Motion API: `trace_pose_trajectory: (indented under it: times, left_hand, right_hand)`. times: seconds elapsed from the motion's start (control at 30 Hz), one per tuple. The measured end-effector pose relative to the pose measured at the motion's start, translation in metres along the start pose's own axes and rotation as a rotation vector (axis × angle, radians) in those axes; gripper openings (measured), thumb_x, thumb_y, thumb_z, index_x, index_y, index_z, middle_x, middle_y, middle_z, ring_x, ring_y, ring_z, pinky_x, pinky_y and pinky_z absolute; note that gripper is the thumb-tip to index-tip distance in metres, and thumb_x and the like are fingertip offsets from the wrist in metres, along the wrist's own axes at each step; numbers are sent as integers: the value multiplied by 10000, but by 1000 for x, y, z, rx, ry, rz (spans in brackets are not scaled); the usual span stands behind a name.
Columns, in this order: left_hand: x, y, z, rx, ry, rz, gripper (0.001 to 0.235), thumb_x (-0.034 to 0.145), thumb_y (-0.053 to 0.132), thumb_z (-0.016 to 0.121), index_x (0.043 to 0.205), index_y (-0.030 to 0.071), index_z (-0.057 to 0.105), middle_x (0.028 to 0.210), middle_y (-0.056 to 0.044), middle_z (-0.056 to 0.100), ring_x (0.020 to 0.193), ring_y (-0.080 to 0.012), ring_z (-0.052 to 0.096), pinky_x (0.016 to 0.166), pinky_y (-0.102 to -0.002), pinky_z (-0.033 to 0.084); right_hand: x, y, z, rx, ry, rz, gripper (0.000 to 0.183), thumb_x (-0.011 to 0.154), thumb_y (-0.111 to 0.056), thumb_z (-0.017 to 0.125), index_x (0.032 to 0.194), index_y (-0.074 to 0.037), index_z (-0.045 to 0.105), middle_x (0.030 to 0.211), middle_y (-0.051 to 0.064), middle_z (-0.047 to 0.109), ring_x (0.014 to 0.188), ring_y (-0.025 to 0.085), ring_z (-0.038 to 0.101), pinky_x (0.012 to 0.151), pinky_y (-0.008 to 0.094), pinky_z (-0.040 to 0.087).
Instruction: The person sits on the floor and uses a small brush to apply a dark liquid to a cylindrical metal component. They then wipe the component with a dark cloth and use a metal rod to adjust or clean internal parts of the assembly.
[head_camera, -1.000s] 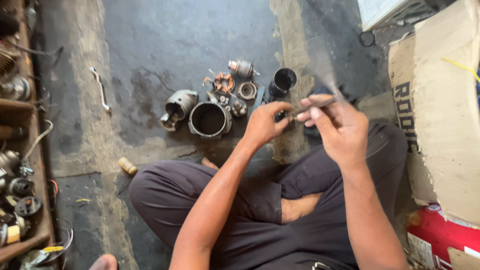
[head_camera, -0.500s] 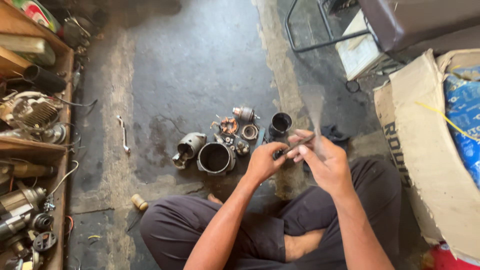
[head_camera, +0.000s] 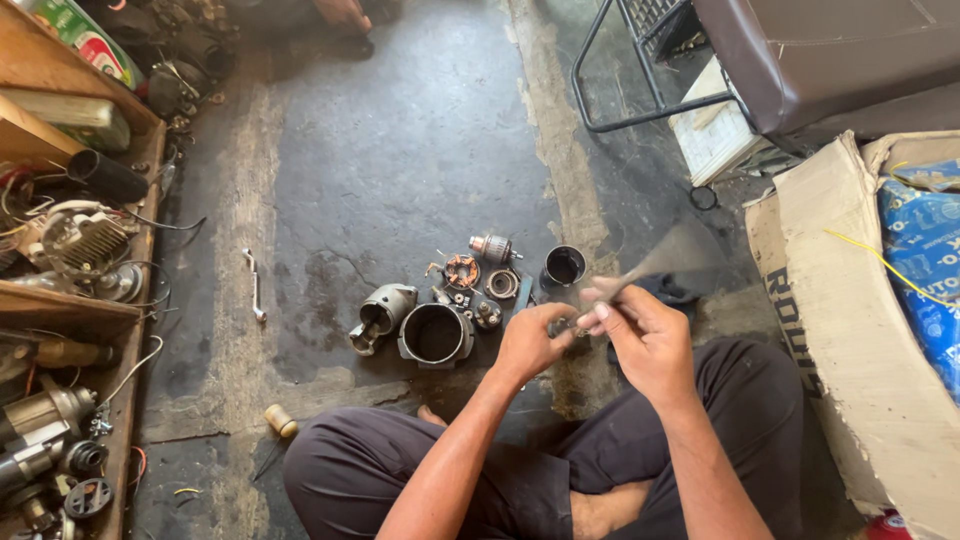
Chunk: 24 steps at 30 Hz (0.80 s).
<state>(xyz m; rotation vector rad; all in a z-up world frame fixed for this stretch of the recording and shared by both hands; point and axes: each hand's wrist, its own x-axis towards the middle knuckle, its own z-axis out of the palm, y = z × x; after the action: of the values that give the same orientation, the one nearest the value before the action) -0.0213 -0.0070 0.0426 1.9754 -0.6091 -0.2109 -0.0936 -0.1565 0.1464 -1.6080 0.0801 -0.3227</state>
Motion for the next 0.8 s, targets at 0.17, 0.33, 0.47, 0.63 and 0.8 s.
trace_pose_trajectory:
  times: [0.17,0.33,0.47,0.63,0.8]
  left_hand:
    - [-2,-6,3,-7,-14,-3,272,803,184,761,1069,127,750,1025,-97,762,937,-327,713,809,-419,555]
    - [3,-2,0,-32,13,10,263,783,174,771,1040,121,759,1004,-108,754,940,-337,713,807,-419,558]
    - [-3,-7,5,-8,20,6,268,781,175,772,1045,127,760,1009,-103,756,935,-339,711,808,-422,557]
    - [0,-5,3,14,4,-14,259,790,190,781,1040,125,763,1000,-103,759,936,-348,701,805,-435,549]
    - [0,-3,1,3,-34,-67,289,785,197,778,1068,140,762,996,-104,752,923,-341,702,812,-433,550]
  right_hand:
    - [-6,10,6,-81,138,24,169,950,34,757,1053,91,636,978,161,729,754,136,672,660,294,567]
    - [3,-3,11,-107,116,53,316,919,-4,713,1219,48,628,1009,119,721,711,117,682,619,255,558]
    - [-8,-2,10,-12,61,-1,220,1006,-12,643,1215,57,653,1089,117,750,827,114,745,714,237,601]
    - [-4,3,15,-105,187,-45,144,962,26,764,1066,100,696,972,158,711,735,141,709,643,280,600]
    - [4,-7,13,-67,66,50,249,920,38,706,1158,73,643,1082,123,742,675,102,654,601,244,531]
